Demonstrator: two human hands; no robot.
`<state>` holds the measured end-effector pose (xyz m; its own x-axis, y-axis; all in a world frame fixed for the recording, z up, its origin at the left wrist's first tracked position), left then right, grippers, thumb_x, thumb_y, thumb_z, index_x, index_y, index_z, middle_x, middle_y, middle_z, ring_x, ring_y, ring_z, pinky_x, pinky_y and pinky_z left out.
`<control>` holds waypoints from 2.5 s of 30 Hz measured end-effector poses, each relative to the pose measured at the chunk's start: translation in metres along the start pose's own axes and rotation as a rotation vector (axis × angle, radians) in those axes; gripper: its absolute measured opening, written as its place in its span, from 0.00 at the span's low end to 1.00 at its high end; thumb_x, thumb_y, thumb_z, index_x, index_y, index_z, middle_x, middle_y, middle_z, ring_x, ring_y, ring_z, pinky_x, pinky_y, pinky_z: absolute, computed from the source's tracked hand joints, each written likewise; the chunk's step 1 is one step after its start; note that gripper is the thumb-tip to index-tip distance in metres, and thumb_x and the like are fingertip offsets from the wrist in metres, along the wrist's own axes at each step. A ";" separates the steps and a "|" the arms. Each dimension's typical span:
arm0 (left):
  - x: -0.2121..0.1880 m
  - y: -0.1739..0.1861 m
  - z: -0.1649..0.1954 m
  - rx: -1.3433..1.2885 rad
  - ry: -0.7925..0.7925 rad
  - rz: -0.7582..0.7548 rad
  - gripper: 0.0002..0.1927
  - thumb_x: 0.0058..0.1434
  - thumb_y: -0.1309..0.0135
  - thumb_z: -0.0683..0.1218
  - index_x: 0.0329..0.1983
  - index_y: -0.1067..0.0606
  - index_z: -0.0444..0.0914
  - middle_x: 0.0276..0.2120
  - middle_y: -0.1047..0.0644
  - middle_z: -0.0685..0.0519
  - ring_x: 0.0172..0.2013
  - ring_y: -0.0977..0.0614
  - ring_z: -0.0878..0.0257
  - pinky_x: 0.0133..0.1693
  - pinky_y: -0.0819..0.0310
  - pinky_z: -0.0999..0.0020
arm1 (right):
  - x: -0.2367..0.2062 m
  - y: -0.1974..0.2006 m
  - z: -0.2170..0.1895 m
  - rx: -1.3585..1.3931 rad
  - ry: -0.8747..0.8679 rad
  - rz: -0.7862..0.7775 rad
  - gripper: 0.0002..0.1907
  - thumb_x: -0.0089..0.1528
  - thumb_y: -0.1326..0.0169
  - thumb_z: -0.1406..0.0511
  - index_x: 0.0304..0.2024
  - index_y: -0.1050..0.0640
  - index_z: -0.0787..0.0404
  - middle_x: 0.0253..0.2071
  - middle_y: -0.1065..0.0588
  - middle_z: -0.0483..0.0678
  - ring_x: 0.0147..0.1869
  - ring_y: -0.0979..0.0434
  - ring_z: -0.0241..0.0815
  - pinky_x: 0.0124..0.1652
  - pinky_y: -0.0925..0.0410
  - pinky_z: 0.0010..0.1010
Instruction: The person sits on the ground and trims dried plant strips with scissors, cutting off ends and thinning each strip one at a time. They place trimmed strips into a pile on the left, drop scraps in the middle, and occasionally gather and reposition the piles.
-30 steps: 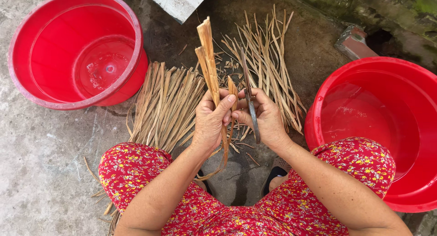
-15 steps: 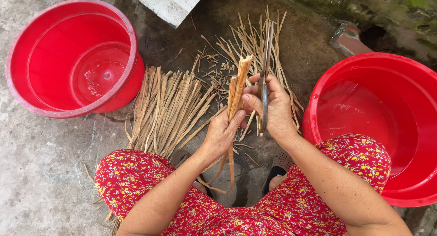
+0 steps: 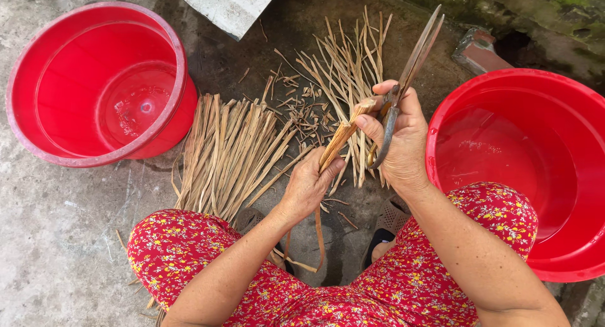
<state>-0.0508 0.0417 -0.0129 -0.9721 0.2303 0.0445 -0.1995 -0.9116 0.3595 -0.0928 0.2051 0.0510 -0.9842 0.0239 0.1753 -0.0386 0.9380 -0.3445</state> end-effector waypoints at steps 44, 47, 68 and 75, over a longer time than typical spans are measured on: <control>0.014 0.036 -0.021 -1.018 0.137 0.218 0.10 0.64 0.38 0.43 0.46 0.23 0.37 0.31 0.21 0.58 0.22 0.30 0.75 0.23 0.38 0.80 | -0.021 -0.025 0.030 -0.656 -0.013 -0.334 0.45 0.54 0.30 0.56 0.67 0.37 0.61 0.58 0.28 0.51 0.63 0.27 0.44 0.55 0.32 0.37; 0.013 0.039 -0.021 -1.045 0.135 0.224 0.09 0.65 0.38 0.43 0.45 0.23 0.36 0.30 0.22 0.58 0.22 0.31 0.75 0.23 0.39 0.79 | -0.029 -0.032 0.036 -0.769 -0.029 -0.328 0.46 0.52 0.29 0.54 0.66 0.35 0.60 0.56 0.27 0.50 0.59 0.23 0.42 0.56 0.29 0.34; 0.010 0.038 -0.016 -1.104 0.137 0.246 0.09 0.66 0.40 0.42 0.45 0.26 0.36 0.33 0.20 0.54 0.21 0.31 0.76 0.20 0.41 0.81 | -0.037 -0.037 0.054 -0.573 -0.173 -0.229 0.31 0.55 0.30 0.61 0.59 0.24 0.61 0.34 0.22 0.38 0.37 0.26 0.25 0.37 0.30 0.20; 0.012 0.042 -0.017 -1.029 0.111 0.273 0.13 0.66 0.39 0.43 0.50 0.27 0.36 0.32 0.24 0.58 0.22 0.30 0.76 0.22 0.38 0.80 | -0.034 -0.035 0.074 -0.219 -0.282 -0.270 0.27 0.59 0.35 0.69 0.60 0.30 0.61 0.42 0.21 0.44 0.45 0.20 0.30 0.45 0.26 0.23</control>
<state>-0.0729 0.0007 -0.0136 -0.9950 -0.0097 -0.0995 0.0689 -0.7884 -0.6113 -0.0710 0.1462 -0.0114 -0.9535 -0.2990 -0.0371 -0.2934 0.9494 -0.1119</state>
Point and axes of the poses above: each hand's wrist, its own x-axis towards the middle knuckle, its own y-axis out of the back of the hand, z = x × y, the point moved 6 cm from there along x, towards the middle knuckle
